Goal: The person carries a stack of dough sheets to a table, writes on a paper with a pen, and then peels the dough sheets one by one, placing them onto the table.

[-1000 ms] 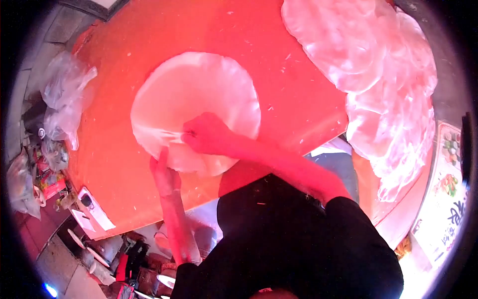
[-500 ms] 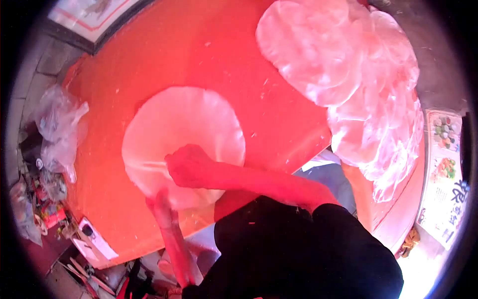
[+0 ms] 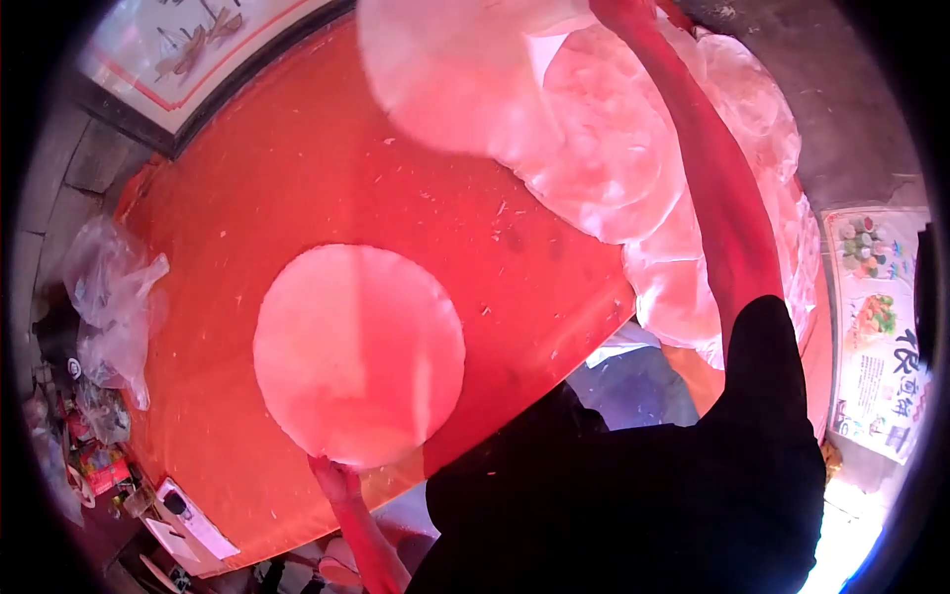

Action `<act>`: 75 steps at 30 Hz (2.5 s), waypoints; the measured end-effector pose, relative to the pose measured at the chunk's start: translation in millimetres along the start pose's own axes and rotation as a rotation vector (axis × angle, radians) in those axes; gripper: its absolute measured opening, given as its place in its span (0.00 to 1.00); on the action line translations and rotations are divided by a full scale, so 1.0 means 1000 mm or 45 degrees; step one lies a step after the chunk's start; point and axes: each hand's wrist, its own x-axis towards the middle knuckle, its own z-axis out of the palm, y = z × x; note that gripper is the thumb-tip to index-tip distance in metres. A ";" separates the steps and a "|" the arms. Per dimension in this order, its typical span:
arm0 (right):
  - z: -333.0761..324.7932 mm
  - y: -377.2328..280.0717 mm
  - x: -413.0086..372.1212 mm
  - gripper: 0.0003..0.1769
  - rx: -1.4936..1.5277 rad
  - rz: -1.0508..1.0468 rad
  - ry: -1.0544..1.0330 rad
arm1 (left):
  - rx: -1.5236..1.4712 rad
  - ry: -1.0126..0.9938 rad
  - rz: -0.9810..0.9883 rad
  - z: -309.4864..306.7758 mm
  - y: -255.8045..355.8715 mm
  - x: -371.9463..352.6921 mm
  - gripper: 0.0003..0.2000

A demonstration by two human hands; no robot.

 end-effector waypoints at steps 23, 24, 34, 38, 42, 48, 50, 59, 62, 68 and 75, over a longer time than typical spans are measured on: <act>-0.015 -0.363 -0.272 0.15 1.560 -0.162 -0.869 | 0.393 0.051 0.183 0.130 0.064 -0.026 0.29; -0.018 -0.337 -0.261 0.15 1.542 -0.128 -0.926 | 0.222 -0.017 0.154 0.125 0.076 -0.030 0.30; -0.065 -0.018 -0.198 0.18 0.868 0.750 -0.446 | 0.278 0.100 0.161 0.050 0.079 -0.003 0.26; -0.070 -0.013 -0.232 0.28 -0.205 0.615 -0.028 | 0.440 0.119 0.317 0.101 0.096 -0.005 0.24; -0.054 -0.115 -0.257 0.35 0.477 0.434 0.146 | 0.554 0.112 0.458 0.173 0.111 -0.008 0.24; -0.093 -0.325 -0.274 0.36 1.648 0.255 -0.817 | 0.684 -0.525 0.422 0.264 0.089 -0.004 0.24; -0.105 -0.334 -0.273 0.35 1.714 0.311 -0.852 | 0.713 -0.510 0.430 0.242 0.080 0.013 0.22; -0.077 -0.267 -0.309 0.23 2.204 0.497 -0.545 | 0.674 -0.486 0.484 0.282 0.079 0.000 0.18; -0.083 -0.181 -0.336 0.21 2.460 0.708 -0.355 | 0.600 -0.558 0.465 0.285 0.098 0.002 0.19; -0.115 0.008 -0.399 0.21 1.627 1.112 0.042 | 0.860 -0.503 0.531 0.251 0.177 0.065 0.20; -0.125 0.073 -0.447 0.24 0.488 1.215 -0.159 | 1.012 -0.826 0.563 0.393 0.202 -0.020 0.17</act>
